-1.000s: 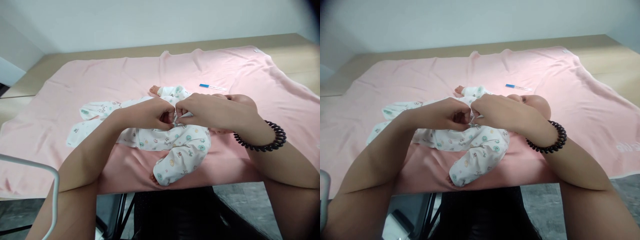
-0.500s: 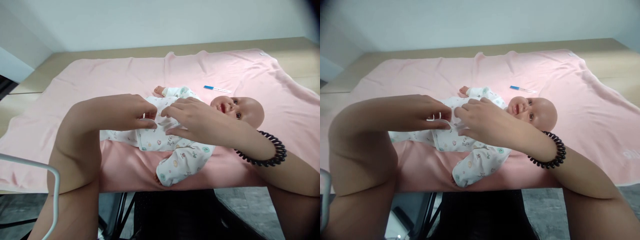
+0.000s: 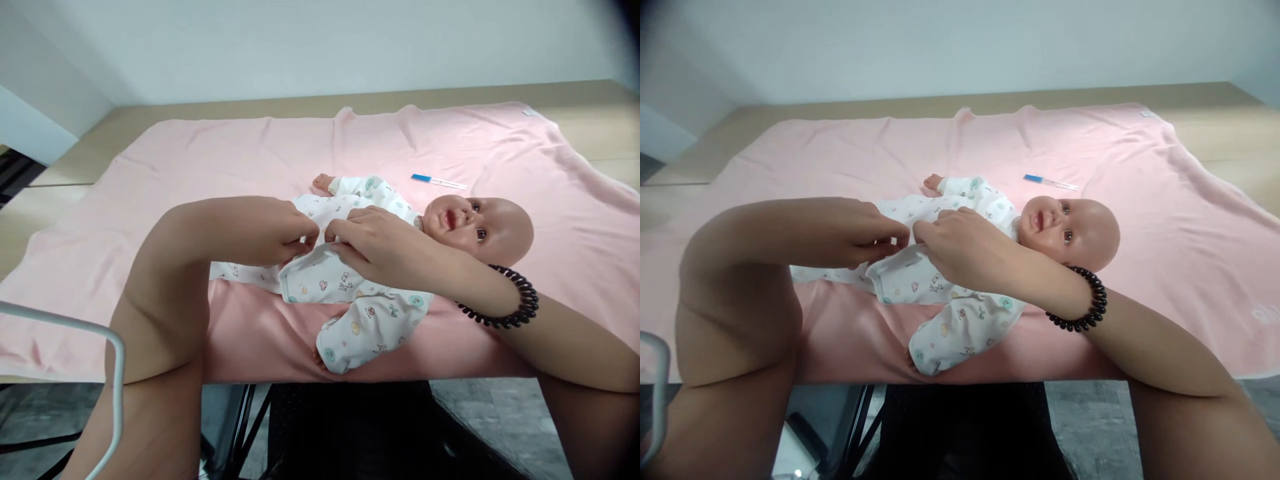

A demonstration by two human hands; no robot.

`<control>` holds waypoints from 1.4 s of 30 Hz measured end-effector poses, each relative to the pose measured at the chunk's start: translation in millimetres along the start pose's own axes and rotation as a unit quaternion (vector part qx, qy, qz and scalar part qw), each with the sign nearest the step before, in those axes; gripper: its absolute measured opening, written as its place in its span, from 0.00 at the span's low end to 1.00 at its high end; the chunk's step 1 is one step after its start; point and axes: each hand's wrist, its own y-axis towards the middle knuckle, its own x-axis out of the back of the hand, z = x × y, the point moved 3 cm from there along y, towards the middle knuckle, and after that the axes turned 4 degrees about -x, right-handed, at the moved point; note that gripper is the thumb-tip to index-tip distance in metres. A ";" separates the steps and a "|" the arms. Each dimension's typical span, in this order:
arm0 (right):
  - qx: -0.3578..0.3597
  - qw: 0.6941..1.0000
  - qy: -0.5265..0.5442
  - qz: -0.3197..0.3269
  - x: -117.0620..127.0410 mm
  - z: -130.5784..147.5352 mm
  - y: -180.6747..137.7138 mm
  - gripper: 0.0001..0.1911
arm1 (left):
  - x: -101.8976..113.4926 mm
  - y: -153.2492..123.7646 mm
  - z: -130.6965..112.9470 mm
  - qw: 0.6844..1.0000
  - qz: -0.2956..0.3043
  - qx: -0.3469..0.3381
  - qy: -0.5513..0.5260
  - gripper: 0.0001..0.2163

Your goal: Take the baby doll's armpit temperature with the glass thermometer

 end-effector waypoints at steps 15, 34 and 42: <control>0.082 0.995 -0.006 -0.057 -12.2 1.4 3.1 0.12 | -3.4 23.5 5.3 0.998 -0.013 -0.018 -0.057 0.04; 0.048 0.998 -0.006 -0.044 -19.1 0.5 5.5 0.09 | -8.3 30.8 4.0 0.996 -0.008 -0.008 -0.087 0.06; 0.032 0.994 -0.010 -0.103 -25.7 0.9 5.7 0.05 | -5.2 32.5 28.0 0.979 0.056 -0.064 -0.184 0.07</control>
